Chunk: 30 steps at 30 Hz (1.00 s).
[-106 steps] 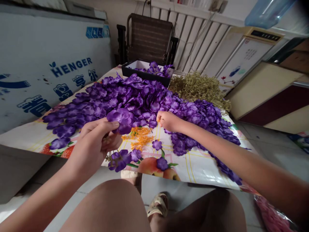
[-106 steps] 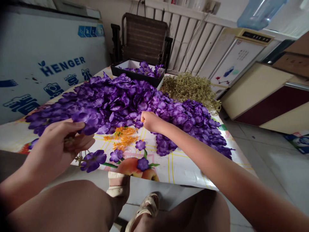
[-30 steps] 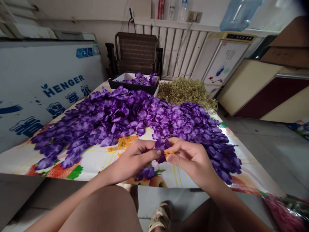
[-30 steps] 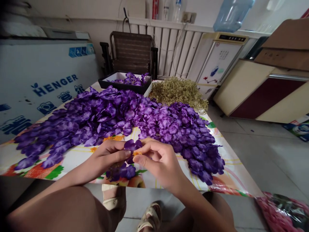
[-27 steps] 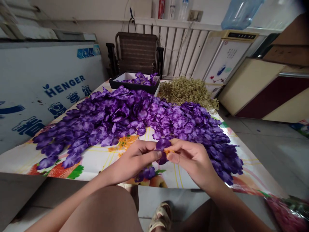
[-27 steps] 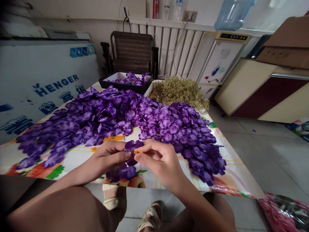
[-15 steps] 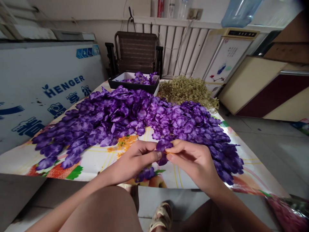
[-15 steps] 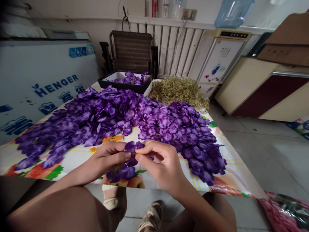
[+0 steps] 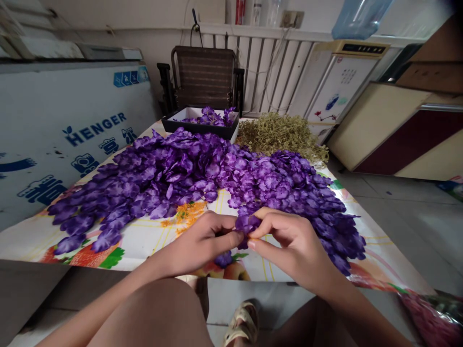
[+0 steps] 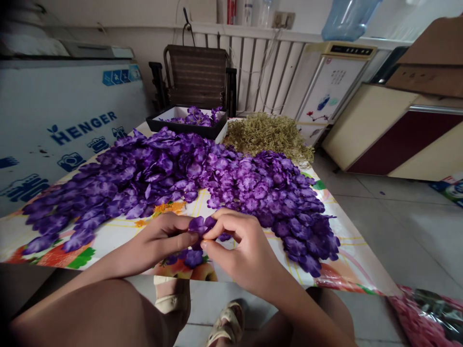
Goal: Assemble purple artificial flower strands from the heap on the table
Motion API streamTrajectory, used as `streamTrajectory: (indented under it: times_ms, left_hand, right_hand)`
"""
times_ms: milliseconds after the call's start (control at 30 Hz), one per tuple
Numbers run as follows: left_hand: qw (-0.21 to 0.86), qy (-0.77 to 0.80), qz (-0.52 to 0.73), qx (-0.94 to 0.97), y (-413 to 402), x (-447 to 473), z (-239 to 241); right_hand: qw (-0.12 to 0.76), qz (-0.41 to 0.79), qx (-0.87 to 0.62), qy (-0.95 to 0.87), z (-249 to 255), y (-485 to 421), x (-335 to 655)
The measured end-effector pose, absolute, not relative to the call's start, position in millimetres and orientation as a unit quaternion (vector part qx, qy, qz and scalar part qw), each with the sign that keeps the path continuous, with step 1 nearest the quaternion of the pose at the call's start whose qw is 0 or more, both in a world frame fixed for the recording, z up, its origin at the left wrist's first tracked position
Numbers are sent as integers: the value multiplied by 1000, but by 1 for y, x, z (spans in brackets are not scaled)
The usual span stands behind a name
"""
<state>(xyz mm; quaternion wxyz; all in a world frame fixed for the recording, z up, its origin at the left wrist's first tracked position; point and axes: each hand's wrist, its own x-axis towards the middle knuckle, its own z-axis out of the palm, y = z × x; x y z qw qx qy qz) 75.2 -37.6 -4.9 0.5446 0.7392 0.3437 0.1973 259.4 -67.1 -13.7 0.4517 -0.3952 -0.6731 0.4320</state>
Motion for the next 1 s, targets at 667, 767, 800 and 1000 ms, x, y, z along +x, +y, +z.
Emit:
streamTrajectory:
  times_ms: [667, 767, 800, 1000]
  left_hand:
    - [336, 268, 188, 883, -35, 70, 6]
    - [414, 289, 225, 833, -39, 65, 6]
    - [443, 299, 235, 812, -40, 64, 5]
    - [561, 326, 261, 715, -46, 57, -7]
  right_hand:
    - [432, 611, -391, -536, -27, -57, 257]
    - [455, 585, -362, -566, -23, -58, 262]
    - [457, 576, -360, -574, -21, -60, 264]
    - [465, 415, -348, -700, -16, -75, 266]
